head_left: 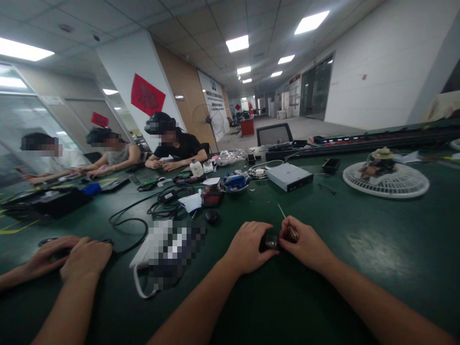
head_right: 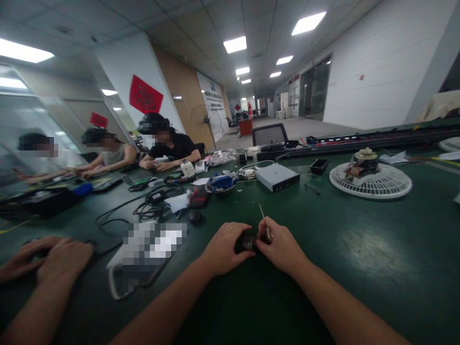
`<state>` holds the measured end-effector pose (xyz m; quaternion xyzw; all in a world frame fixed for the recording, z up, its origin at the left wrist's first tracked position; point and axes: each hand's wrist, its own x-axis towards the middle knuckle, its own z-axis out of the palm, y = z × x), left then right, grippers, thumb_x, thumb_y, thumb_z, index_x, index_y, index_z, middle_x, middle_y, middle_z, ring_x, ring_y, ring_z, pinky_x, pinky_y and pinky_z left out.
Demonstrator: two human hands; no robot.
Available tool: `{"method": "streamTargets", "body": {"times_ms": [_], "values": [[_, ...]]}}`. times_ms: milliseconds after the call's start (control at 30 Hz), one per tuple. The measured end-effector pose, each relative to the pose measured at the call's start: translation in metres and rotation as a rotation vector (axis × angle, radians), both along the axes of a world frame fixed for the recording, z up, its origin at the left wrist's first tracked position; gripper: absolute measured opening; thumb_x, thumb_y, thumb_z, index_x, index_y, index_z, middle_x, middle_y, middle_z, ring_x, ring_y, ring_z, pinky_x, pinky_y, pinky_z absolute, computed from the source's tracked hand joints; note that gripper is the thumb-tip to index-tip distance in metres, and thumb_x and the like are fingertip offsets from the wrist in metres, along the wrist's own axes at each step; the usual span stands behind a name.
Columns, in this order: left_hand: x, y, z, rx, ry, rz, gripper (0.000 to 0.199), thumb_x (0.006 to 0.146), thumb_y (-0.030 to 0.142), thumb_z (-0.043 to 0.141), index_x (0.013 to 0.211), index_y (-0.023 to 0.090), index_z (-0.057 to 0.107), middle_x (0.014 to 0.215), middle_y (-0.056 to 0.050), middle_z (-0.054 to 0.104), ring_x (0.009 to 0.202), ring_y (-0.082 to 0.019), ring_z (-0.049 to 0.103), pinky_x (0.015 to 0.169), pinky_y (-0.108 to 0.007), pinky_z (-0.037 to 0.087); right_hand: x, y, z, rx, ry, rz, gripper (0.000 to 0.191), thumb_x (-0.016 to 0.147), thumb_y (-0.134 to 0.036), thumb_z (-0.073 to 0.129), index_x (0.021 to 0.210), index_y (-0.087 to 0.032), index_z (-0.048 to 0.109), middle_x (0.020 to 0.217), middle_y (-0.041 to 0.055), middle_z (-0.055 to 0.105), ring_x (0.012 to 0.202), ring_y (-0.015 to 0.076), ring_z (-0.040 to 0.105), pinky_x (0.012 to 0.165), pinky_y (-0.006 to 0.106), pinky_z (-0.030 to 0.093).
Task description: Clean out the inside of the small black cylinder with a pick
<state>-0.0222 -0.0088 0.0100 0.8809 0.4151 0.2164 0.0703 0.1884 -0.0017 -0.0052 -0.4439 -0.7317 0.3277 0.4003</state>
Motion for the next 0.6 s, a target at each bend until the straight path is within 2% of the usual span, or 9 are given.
{"method": "streamTargets", "body": {"times_ms": [100, 200, 300, 367, 500, 600], "values": [[0.0008, -0.0004, 0.0021, 0.016, 0.018, -0.028, 0.034, 0.084, 0.038, 0.075, 0.112, 0.023, 0.064, 0.119, -0.006, 0.068, 0.112, -0.027, 0.060, 0.099, -0.045, 0.043, 0.0003, 0.0009, -0.0014, -0.009, 0.032, -0.009, 0.013, 0.079, -0.021, 0.069, 0.085, -0.024, 0.058, 0.078, -0.0021, 0.068, 0.071, 0.0188, 0.064, 0.068, 0.033, 0.048], [0.0013, 0.0005, 0.0022, 0.050, 0.006, 0.036, 0.027, 0.084, 0.035, 0.074, 0.106, 0.022, 0.064, 0.109, -0.005, 0.070, 0.105, -0.027, 0.062, 0.095, -0.045, 0.044, 0.0009, 0.0020, -0.0038, -0.047, 0.089, -0.010, 0.008, 0.087, -0.028, 0.065, 0.093, -0.023, 0.064, 0.078, 0.0007, 0.069, 0.072, 0.0200, 0.064, 0.066, 0.033, 0.049], [-0.0001, 0.0029, -0.0007, 0.101, -0.018, 0.176, 0.024, 0.081, 0.027, 0.074, 0.102, 0.022, 0.064, 0.101, -0.005, 0.071, 0.098, -0.027, 0.063, 0.090, -0.044, 0.046, 0.0019, 0.0028, -0.0054, -0.109, 0.186, 0.020, 0.028, 0.097, -0.040, 0.053, 0.114, -0.022, 0.065, 0.089, 0.0049, 0.073, 0.077, 0.0212, 0.069, 0.066, 0.034, 0.054], [-0.0018, 0.0046, -0.0029, 0.126, -0.029, 0.256, 0.024, 0.079, 0.021, 0.072, 0.100, 0.022, 0.063, 0.096, -0.005, 0.070, 0.093, -0.026, 0.063, 0.086, -0.043, 0.047, 0.0032, 0.0035, -0.0052, -0.133, 0.254, 0.024, 0.039, 0.100, -0.048, 0.048, 0.120, -0.019, 0.066, 0.096, 0.0080, 0.074, 0.081, 0.0221, 0.070, 0.067, 0.035, 0.056], [-0.0045, 0.0065, -0.0050, 0.157, -0.046, 0.326, 0.023, 0.077, 0.015, 0.069, 0.098, 0.022, 0.061, 0.093, -0.005, 0.069, 0.088, -0.026, 0.063, 0.079, -0.041, 0.048, 0.0074, 0.0054, -0.0023, -0.152, 0.355, -0.015, 0.058, 0.098, -0.061, 0.043, 0.098, -0.014, 0.076, 0.083, 0.0104, 0.074, 0.075, 0.0227, 0.069, 0.067, 0.036, 0.055], [-0.0044, 0.0064, -0.0051, 0.165, -0.052, 0.325, 0.021, 0.080, 0.016, 0.067, 0.098, 0.023, 0.061, 0.095, -0.004, 0.069, 0.089, -0.025, 0.063, 0.080, -0.040, 0.048, 0.0094, 0.0063, -0.0004, -0.175, 0.390, -0.028, 0.053, 0.092, -0.062, 0.054, 0.091, -0.015, 0.078, 0.076, 0.0092, 0.074, 0.071, 0.0224, 0.069, 0.065, 0.035, 0.054]]}}
